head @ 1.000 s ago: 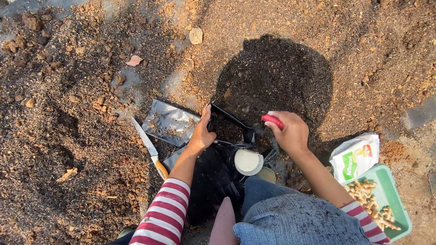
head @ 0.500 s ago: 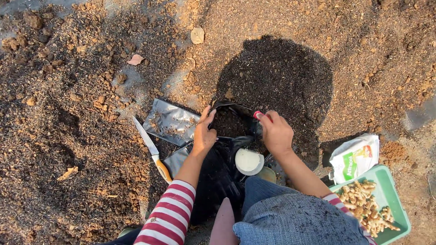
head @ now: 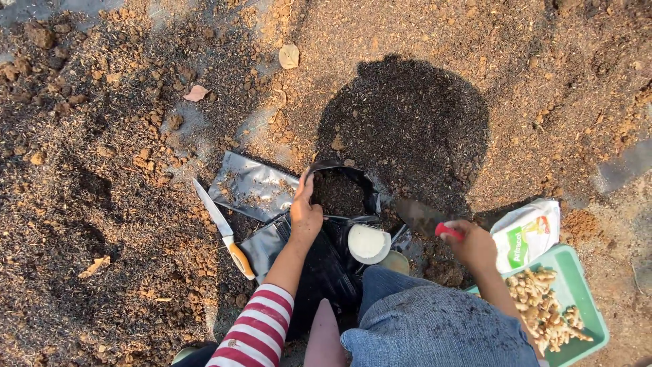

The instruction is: Planting pieces of ginger into black nursery polybags filled with soil.

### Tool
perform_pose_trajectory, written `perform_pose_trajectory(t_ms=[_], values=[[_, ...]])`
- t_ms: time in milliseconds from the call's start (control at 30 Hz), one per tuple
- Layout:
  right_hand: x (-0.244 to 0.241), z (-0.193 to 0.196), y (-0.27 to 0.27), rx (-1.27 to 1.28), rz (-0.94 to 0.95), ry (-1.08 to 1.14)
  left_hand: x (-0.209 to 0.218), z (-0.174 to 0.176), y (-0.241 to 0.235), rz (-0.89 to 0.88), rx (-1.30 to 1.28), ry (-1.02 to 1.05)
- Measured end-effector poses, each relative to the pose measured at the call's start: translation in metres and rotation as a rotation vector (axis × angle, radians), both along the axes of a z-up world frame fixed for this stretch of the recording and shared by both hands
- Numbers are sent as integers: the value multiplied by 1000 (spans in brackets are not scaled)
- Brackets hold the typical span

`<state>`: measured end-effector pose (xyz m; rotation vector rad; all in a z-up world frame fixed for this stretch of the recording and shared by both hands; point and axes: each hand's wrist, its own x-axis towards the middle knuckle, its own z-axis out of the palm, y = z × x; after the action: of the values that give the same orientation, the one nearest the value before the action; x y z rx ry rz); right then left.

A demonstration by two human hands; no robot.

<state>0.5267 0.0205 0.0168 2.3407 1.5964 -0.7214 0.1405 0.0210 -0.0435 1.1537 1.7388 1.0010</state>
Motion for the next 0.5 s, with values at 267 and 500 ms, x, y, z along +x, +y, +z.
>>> perform_pose_trajectory(t_ms=[267,500], values=[[-117,-94,70,309,57,328,-24,-15,-10,46,-59,-241],[-200,-124,149,262,-5,457,-20,6,-9,-60,66,-132]])
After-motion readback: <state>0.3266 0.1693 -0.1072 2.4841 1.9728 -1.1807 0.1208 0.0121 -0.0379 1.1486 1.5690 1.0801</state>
